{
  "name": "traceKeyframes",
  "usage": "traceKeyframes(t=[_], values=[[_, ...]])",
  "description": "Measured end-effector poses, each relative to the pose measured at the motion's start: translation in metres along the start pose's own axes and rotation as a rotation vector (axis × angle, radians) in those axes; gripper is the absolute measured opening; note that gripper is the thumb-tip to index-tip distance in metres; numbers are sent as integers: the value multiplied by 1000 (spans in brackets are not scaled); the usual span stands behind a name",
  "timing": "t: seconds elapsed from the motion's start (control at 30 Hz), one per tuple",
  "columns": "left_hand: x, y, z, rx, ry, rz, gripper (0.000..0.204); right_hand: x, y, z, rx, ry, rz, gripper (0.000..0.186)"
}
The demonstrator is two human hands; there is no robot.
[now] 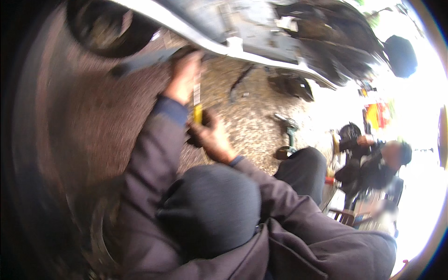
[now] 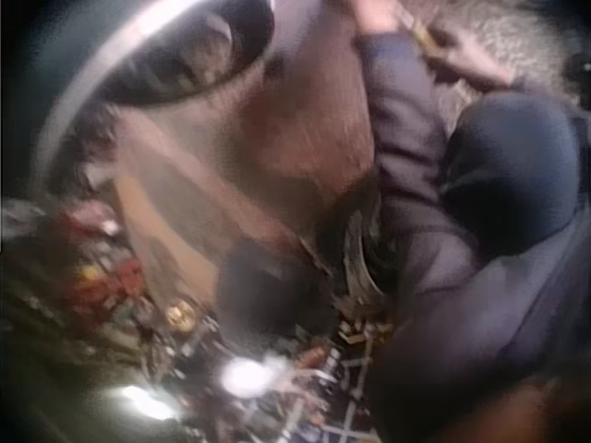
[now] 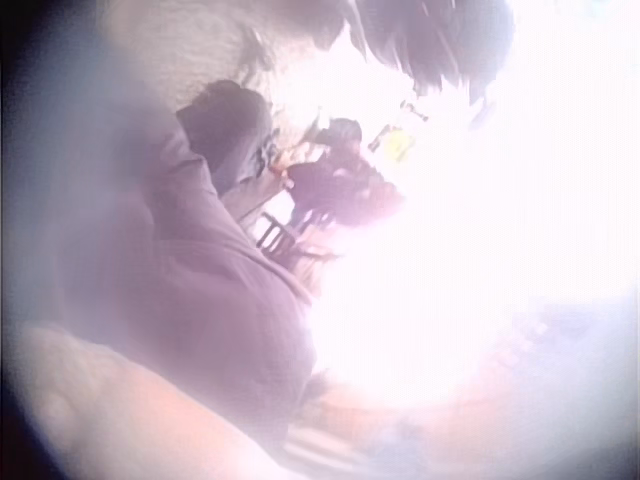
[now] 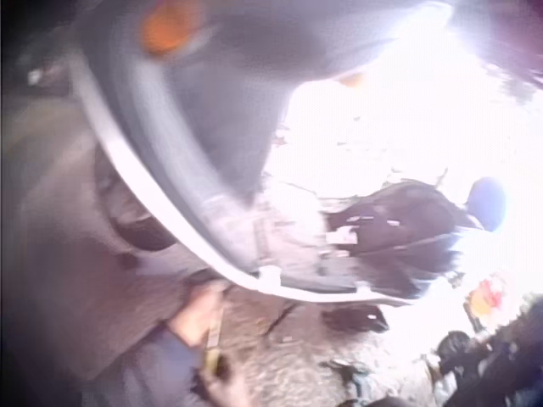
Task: The person removes a metal bar from the scooter frame using a screwdriver, then reattaches it and secures it with a cordless drill. They also handle a plastic cover and a metal plate during the process.
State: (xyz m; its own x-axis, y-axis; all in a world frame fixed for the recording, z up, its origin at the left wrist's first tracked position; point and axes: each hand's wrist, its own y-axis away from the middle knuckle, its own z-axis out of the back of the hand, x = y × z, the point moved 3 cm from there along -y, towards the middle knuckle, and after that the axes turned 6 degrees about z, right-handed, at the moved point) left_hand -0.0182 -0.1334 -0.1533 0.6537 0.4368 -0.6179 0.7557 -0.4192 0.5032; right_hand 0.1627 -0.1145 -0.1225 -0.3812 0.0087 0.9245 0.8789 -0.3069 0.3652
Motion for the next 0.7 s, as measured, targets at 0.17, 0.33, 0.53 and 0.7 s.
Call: traceKeyframes(t=[0.17,0.33,0.53,0.7], values=[[-8,12,0,154,-52,-58,12,-5,4,-2,94,-618,-176,31],[-13,16,1,101,-104,-117,11,-10,4,-10,86,-605,-295,34],[-7,17,11,146,-146,-58,15,-14,-1,-11,146,-799,-179,29],[-18,22,18,65,-530,-237,18,-15,0,-18,239,-875,-242,36]])
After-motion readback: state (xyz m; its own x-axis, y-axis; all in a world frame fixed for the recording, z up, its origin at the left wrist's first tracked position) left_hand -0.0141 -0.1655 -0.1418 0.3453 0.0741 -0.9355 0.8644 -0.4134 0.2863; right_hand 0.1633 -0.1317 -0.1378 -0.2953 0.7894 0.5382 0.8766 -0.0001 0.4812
